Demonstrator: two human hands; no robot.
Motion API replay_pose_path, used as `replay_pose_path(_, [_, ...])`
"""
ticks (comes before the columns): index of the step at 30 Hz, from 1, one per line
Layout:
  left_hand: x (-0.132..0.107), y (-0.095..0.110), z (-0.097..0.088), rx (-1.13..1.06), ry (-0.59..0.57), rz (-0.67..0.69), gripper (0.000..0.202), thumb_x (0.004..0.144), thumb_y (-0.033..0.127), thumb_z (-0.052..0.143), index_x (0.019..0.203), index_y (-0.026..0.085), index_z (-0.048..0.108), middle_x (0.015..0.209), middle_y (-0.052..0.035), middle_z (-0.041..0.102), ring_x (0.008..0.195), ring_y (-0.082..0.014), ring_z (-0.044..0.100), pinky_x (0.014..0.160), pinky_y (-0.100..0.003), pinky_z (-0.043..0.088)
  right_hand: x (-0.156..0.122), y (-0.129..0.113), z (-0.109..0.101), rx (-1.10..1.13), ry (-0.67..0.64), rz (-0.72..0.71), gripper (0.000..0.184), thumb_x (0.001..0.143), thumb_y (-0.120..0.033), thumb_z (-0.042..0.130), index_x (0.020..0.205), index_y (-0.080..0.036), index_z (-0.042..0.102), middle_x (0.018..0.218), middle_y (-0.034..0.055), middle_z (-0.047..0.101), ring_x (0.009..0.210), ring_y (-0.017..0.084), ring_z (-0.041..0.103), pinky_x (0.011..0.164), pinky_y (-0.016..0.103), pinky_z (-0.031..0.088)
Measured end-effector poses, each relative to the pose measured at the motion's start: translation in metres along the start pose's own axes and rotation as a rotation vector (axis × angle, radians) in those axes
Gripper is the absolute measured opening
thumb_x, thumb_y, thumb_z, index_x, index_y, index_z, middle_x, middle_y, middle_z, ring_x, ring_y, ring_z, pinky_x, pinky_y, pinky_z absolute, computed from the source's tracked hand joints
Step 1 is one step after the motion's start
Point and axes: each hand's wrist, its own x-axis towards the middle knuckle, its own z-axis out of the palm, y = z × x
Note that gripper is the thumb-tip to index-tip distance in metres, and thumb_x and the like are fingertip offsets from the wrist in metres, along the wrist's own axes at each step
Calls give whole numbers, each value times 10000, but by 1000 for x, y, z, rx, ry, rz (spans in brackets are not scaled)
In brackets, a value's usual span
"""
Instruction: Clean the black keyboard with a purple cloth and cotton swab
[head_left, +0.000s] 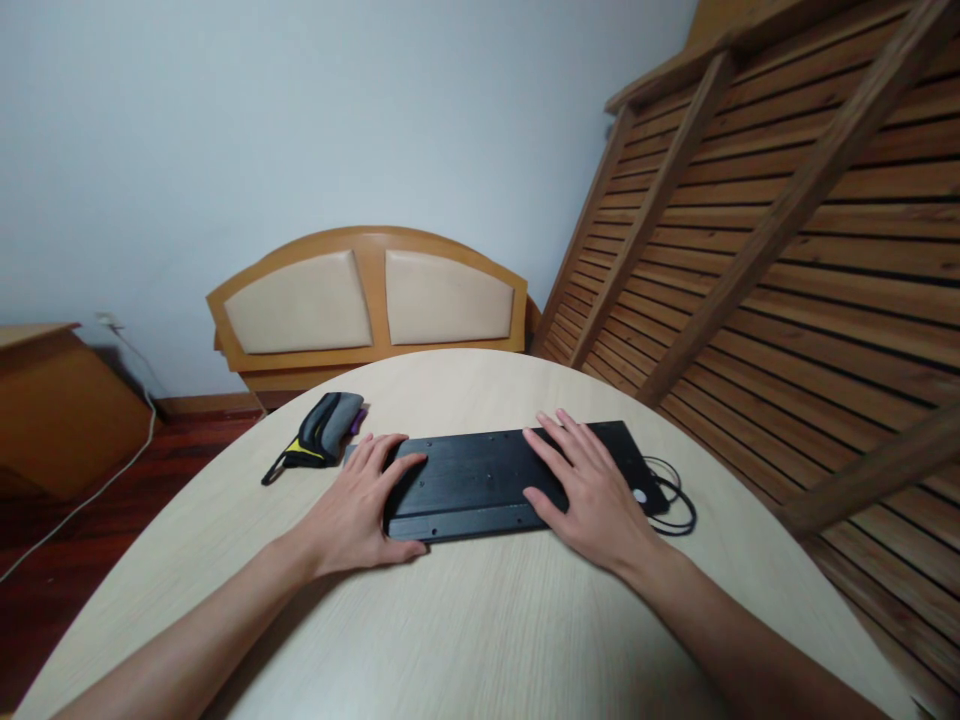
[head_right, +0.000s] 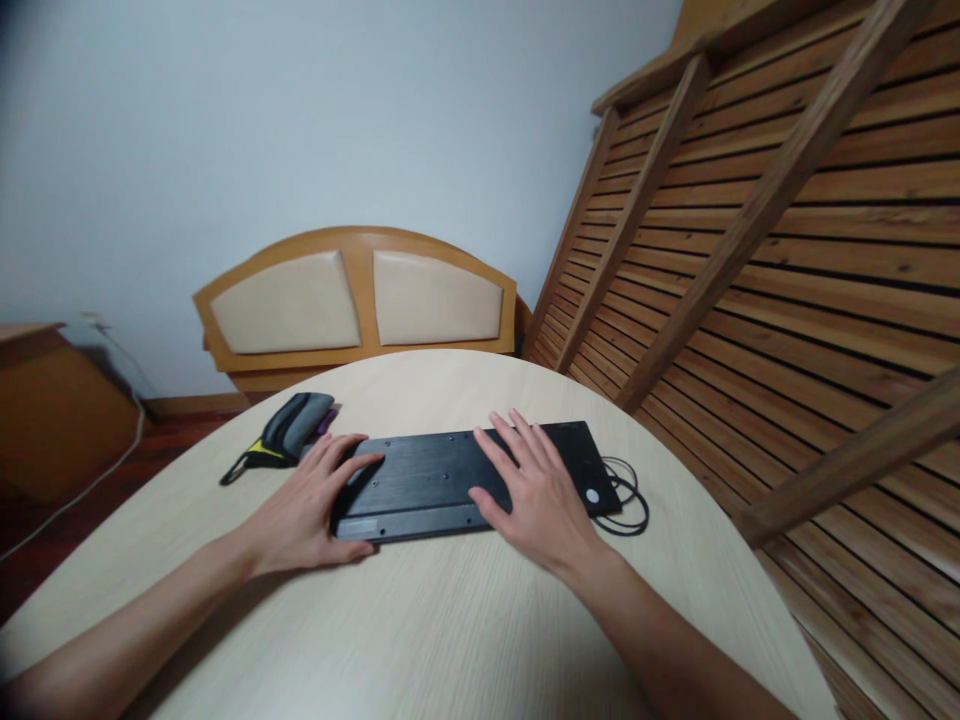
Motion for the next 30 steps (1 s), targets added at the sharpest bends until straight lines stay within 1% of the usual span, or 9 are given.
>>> replay_pose_path(3, [0, 0, 0, 10, -15, -5, 945, 699, 704, 730, 1450, 234, 400, 1465, -180, 399, 1353, -428, 390, 1154, -676, 289, -5, -8, 10, 21, -130, -70, 732, 975, -496, 520, 1613, -272, 241, 1659, 74, 278, 1536, 323, 195, 1207, 601, 268])
replay_pose_path(5, [0, 0, -1, 6, -22, -11, 943, 694, 706, 733, 1444, 232, 413, 1458, -178, 407, 1339, -426, 400, 1143, -669, 311, -8, -9, 17, 34, -227, -95, 748, 971, -552, 512, 1609, -261, 253, 1653, 82, 288, 1530, 322, 218, 1200, 595, 284])
replay_pose_path(7, [1, 0, -1, -3, -29, -16, 942, 688, 708, 737, 1436, 223, 431, 1450, -179, 416, 1327, -426, 408, 1132, -660, 334, -10, -7, 22, 40, -280, -101, 751, 967, -591, 502, 1602, -260, 275, 1650, 82, 294, 1524, 317, 239, 1199, 589, 289])
replay_pose_path(10, [1, -1, -1, -12, -31, -21, 936, 690, 709, 737, 1433, 223, 438, 1450, -176, 417, 1327, -421, 406, 1130, -655, 343, -9, -5, 20, 31, -263, -90, 765, 965, -591, 502, 1608, -261, 251, 1657, 72, 274, 1529, 314, 223, 1207, 590, 271])
replay_pose_path(14, [1, 0, -1, -10, -37, -25, 935, 691, 709, 741, 1431, 224, 440, 1454, -174, 413, 1327, -418, 408, 1134, -656, 336, -6, -2, 10, -9, -155, -50, 817, 971, -559, 502, 1629, -225, 153, 1668, 90, 232, 1539, 312, 185, 1216, 583, 254])
replay_pose_path(16, [0, 0, -1, -8, -41, -28, 937, 692, 704, 746, 1432, 216, 442, 1456, -179, 408, 1331, -420, 404, 1135, -651, 335, -5, 0, 9, -31, -134, -26, 834, 975, -560, 488, 1632, -194, 126, 1672, 102, 211, 1544, 311, 167, 1223, 578, 241])
replay_pose_path(21, [0, -1, -1, -22, -47, -29, 951, 685, 712, 751, 1434, 218, 435, 1449, -180, 408, 1319, -416, 408, 1117, -638, 358, -10, 5, 17, -30, -308, -13, 794, 985, -637, 408, 1607, -171, 246, 1651, 92, 276, 1533, 303, 210, 1216, 560, 273])
replay_pose_path(23, [0, -2, 0, -27, -48, -33, 951, 682, 708, 758, 1430, 217, 437, 1444, -181, 410, 1310, -414, 413, 1109, -626, 371, -11, 5, 18, -43, -341, 7, 797, 988, -659, 373, 1597, -156, 274, 1656, 88, 257, 1538, 299, 191, 1226, 550, 255])
replay_pose_path(30, [0, -1, 0, -25, -37, -29, 933, 692, 682, 765, 1432, 219, 436, 1456, -180, 406, 1322, -414, 407, 1113, -625, 370, -9, 9, 11, -96, -237, 83, 833, 990, -645, 378, 1618, -134, 180, 1674, 96, 194, 1551, 285, 133, 1240, 530, 225])
